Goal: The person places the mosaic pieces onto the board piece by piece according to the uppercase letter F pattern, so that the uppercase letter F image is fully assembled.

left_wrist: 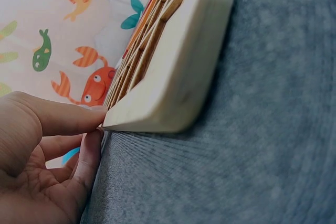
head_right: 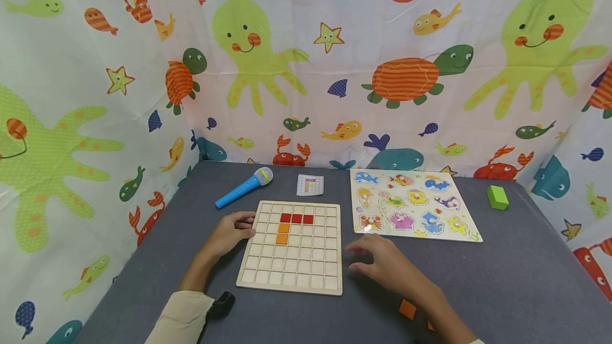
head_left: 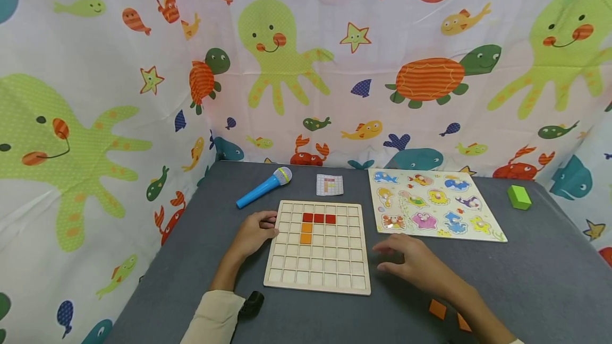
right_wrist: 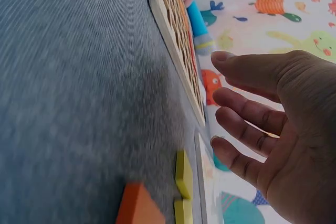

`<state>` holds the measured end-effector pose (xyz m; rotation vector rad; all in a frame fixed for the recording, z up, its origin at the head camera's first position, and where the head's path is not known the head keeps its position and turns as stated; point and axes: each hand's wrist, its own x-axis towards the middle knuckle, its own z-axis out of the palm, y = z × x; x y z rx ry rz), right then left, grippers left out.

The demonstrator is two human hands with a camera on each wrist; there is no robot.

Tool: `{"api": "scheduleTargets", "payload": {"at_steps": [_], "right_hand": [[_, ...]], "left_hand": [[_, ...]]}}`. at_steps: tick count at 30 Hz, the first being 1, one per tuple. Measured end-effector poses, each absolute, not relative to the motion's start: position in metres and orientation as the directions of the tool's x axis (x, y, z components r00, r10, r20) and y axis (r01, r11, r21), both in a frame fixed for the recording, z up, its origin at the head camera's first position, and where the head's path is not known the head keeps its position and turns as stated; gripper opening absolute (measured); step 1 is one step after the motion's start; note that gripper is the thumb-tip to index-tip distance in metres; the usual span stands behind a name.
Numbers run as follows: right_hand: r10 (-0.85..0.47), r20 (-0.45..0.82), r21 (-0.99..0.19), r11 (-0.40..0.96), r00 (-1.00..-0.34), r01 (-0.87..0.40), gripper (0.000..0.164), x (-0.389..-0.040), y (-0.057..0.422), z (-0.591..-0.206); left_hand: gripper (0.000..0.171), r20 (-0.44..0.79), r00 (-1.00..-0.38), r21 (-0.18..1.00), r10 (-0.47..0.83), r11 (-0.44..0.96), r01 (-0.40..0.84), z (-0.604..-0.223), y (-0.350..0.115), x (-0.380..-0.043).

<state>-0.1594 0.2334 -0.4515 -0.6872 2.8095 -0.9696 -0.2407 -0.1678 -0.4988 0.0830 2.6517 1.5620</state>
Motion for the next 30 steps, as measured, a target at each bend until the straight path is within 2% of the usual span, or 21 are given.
{"api": "scheduleTargets", "payload": {"at_steps": [18, 30], "right_hand": [[-0.388, 0.046, -0.631, 0.703, -0.921, -0.327, 0.033, -0.133, 0.282, -0.457], [-0.392, -0.157, -0.731, 0.663, -0.907, -0.16, 0.041, -0.126, 0.314, -0.455]], "left_hand": [[0.048, -0.037, -0.997, 0.867, 0.062, 0.499, -0.001, -0.501, -0.166, -0.241], [0.048, -0.037, -0.998, 0.863, 0.06, 0.505, -0.001, -0.5, -0.167, -0.24]]}}
